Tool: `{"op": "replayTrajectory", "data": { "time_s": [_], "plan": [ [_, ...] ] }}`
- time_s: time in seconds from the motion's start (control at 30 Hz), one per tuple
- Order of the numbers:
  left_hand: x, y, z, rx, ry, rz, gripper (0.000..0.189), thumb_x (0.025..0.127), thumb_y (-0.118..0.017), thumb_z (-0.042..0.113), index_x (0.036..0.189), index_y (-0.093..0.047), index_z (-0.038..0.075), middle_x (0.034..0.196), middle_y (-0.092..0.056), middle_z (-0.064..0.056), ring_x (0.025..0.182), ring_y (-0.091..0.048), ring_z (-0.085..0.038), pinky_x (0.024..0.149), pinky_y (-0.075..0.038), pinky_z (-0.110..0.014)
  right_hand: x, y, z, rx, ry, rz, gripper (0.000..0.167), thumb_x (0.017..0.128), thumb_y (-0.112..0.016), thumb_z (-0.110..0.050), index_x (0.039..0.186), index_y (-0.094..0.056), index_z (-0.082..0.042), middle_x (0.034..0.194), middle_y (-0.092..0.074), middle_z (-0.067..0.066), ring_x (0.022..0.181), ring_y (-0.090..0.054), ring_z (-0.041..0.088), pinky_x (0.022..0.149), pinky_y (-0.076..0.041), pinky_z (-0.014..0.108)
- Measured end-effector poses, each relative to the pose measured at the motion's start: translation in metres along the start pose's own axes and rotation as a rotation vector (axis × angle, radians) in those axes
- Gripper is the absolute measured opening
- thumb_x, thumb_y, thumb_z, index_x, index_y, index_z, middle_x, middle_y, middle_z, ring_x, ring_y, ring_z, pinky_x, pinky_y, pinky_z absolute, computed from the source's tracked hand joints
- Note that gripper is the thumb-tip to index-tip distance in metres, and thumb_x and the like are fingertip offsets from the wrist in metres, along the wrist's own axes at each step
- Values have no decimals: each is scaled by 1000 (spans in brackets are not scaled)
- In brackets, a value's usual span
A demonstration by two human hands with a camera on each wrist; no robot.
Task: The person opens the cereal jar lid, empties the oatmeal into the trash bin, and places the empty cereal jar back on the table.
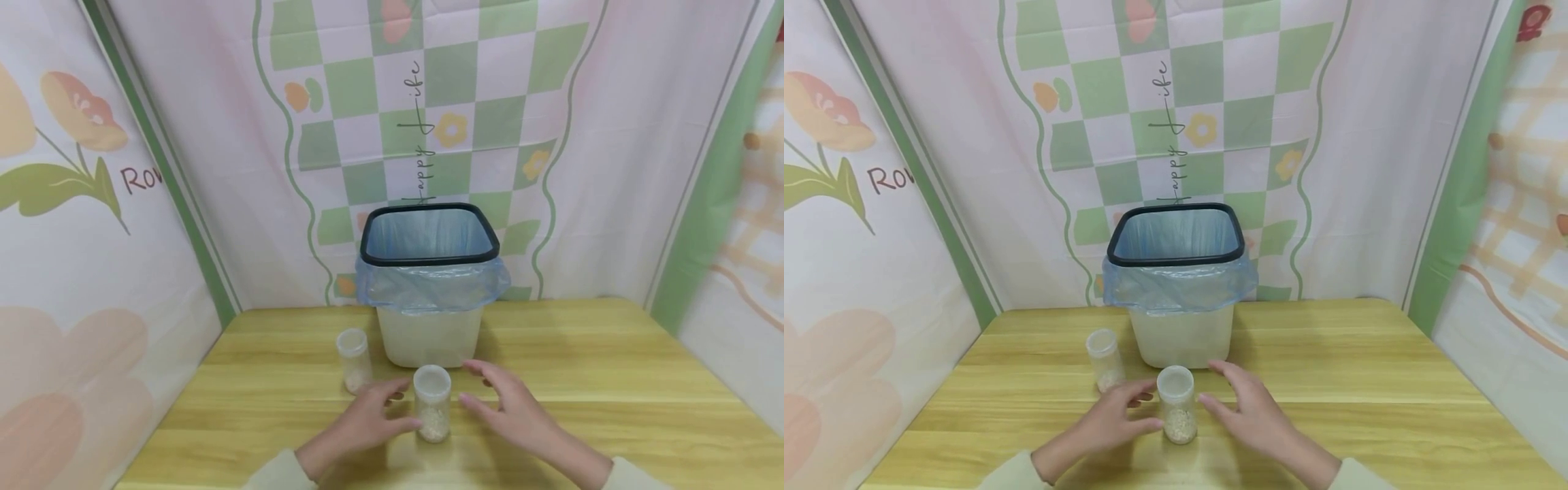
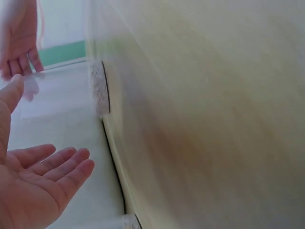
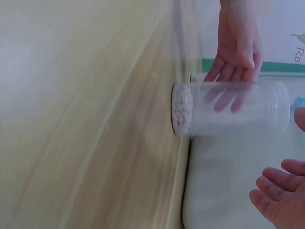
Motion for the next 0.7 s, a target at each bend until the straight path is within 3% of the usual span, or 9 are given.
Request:
{"op": "replayTrajectory", "data": {
  "time_s": [0.13, 0.33, 0.5, 0.7],
  "plan": [
    [4, -6, 0, -60, 10, -7, 67, 82, -76, 43, 136, -54, 9, 131, -59, -8, 112, -59, -26, 93, -50, -39, 2, -6, -4, 57, -51, 16, 52, 89, -72, -25, 129, -55, 3, 125, -61, 16, 108, -59, 32, 81, -55, 42],
    [12, -17, -1, -109, -41, -14, 60, 81, -78, 41, 131, -58, 15, 122, -63, 6, 110, -58, -15, 93, -49, -37, 3, -13, -11, 133, -122, -7, 52, 89, -72, -29, 128, -56, 1, 125, -61, 14, 110, -58, 33, 89, -51, 48],
    [16, -23, 1, -162, -42, -15, 58, 79, -81, 37, 129, -58, 19, 117, -63, 12, 108, -57, -9, 93, -48, -37, 3, -18, -15, 155, -109, -2, 52, 88, -72, -28, 127, -56, 2, 125, -61, 13, 110, -58, 32, 90, -51, 48],
    [17, -26, 5, -173, -25, 8, 57, 78, -82, 33, 128, -60, 19, 119, -63, 9, 108, -57, -10, 92, -48, -34, 2, -25, -14, 161, -73, 24, 51, 87, -74, -24, 126, -56, 3, 123, -62, 10, 110, -58, 28, 91, -50, 44]
  ]
}}
Point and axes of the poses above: each hand's wrist, its own x-axis towards the middle knuckle, its own y-axis out of the back of the hand, z = x × y, the point moved 2 cm from there along x, towards the middle knuckle
